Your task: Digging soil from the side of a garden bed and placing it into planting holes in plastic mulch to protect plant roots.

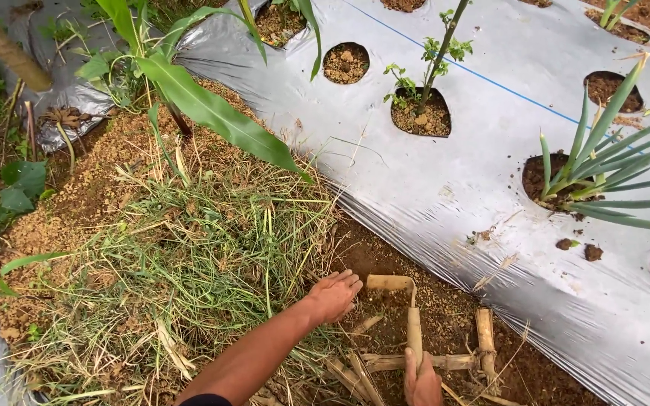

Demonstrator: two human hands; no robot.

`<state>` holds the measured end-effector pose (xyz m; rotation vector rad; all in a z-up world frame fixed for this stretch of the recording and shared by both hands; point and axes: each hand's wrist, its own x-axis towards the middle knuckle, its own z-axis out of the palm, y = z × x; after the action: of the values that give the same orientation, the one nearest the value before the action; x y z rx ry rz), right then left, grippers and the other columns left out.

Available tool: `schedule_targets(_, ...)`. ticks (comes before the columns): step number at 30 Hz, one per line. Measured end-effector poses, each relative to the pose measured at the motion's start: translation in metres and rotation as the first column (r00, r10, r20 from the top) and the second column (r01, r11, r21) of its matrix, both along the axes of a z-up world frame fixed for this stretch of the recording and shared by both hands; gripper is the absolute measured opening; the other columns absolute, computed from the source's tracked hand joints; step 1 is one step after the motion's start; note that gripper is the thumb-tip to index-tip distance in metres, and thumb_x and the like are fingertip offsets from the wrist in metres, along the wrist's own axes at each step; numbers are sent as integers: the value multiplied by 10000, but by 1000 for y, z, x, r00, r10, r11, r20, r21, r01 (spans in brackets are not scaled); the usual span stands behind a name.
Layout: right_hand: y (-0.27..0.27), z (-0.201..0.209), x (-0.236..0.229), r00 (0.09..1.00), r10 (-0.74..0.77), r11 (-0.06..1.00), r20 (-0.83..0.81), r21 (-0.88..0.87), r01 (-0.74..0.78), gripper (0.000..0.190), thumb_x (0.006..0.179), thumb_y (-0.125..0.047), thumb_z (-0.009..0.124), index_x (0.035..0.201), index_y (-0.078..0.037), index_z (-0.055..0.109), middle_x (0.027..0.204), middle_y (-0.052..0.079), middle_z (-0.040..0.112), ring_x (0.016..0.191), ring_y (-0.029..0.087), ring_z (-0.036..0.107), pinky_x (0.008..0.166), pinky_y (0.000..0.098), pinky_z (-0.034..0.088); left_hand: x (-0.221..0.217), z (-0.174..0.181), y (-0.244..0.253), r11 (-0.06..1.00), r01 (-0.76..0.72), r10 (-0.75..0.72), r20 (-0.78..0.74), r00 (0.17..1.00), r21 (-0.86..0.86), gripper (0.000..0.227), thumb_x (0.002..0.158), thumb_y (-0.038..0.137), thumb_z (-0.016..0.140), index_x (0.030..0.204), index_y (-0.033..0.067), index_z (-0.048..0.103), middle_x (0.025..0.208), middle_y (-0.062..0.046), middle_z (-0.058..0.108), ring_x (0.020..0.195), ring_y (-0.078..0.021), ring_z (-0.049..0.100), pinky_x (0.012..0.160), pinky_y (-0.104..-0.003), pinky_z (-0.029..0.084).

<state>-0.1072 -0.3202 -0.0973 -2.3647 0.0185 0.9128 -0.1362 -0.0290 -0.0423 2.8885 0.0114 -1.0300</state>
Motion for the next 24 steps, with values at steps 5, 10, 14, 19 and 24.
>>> schedule_targets(5,43,-6,31,995,35,981,88,187,-51,477,1085,-470,332,1053,-59,572,661,31,605,442,132,513,341,286,485,-1,26,1,971,-182,181,-22,983,-155,606,1084,235,315,1661,129,162,1733,-99,157,1626,-253,77,1306,-429,69)
schedule_targets(10,112,32,66,985,161,960,68,220,-172,432,1095,-474,377,1085,-90,575,701,-11,579,460,88,452,339,219,436,-1,33,3,909,-346,347,-37,937,-234,658,1082,240,312,1668,116,41,1750,-128,-8,1622,-277,-23,1306,-429,3)
schedule_targets(14,138,33,83,928,362,915,87,157,-371,426,1099,-490,351,1080,-104,530,693,-15,572,450,92,454,334,220,444,8,39,11,929,-327,349,113,930,-175,673,1063,154,292,1652,42,-14,1737,-188,-52,1613,-326,-25,1302,-421,-10)
schedule_targets(19,131,49,117,845,526,846,97,37,-532,564,1089,-523,324,1292,-33,514,622,-22,544,429,110,448,323,232,414,32,32,33,933,-333,352,150,924,-134,1065,891,-89,653,1647,23,-89,1731,-197,-151,1613,-321,-90,1306,-417,-11)
schedule_targets(24,119,51,134,783,622,782,26,44,-622,432,1127,-460,338,1047,-91,548,667,-32,539,440,90,412,339,188,390,43,26,43,916,-389,385,-62,921,-95,959,949,-117,501,1657,85,-113,1744,-108,-182,1621,-260,-120,1313,-395,-35)
